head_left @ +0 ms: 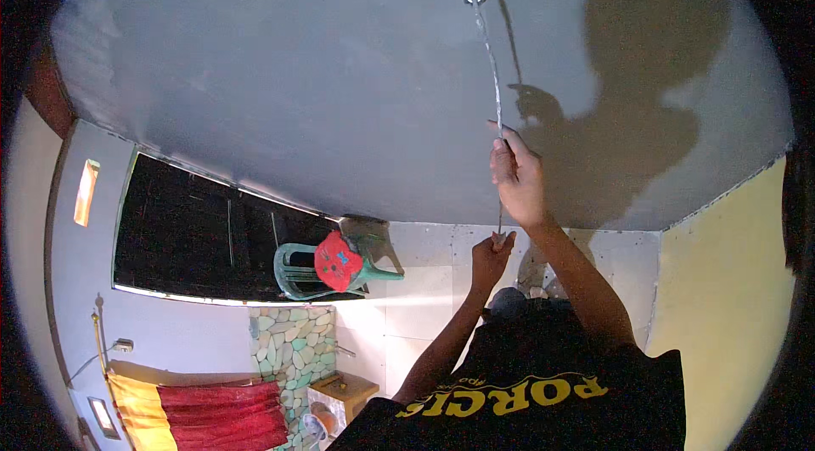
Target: Applying gray paint to a ceiling using a paint roller.
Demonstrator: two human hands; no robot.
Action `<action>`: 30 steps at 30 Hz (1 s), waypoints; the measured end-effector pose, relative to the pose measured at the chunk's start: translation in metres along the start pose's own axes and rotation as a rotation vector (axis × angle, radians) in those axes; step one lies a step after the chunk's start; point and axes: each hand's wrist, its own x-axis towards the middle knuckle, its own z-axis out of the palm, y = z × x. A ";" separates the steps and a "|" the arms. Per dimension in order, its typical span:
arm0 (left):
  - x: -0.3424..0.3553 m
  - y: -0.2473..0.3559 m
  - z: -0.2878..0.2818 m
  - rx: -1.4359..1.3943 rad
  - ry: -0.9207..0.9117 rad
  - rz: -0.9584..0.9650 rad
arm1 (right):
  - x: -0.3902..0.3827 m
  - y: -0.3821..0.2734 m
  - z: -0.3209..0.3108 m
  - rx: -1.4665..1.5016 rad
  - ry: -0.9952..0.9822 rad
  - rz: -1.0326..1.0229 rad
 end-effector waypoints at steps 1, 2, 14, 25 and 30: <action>0.000 -0.004 -0.003 0.059 -0.004 0.012 | -0.001 -0.001 0.003 0.012 0.002 0.001; 0.000 -0.008 -0.005 0.119 -0.010 0.022 | -0.003 -0.002 0.005 0.022 0.004 0.003; -0.066 -0.048 -0.006 -0.166 -0.041 -0.360 | -0.050 0.030 0.037 -0.075 -0.177 -0.050; -0.039 -0.014 -0.020 -0.122 0.058 -0.262 | -0.016 0.014 0.048 -0.098 -0.143 -0.018; -0.057 -0.025 -0.014 -0.054 -0.041 -0.430 | -0.034 0.052 0.045 -0.118 -0.076 -0.071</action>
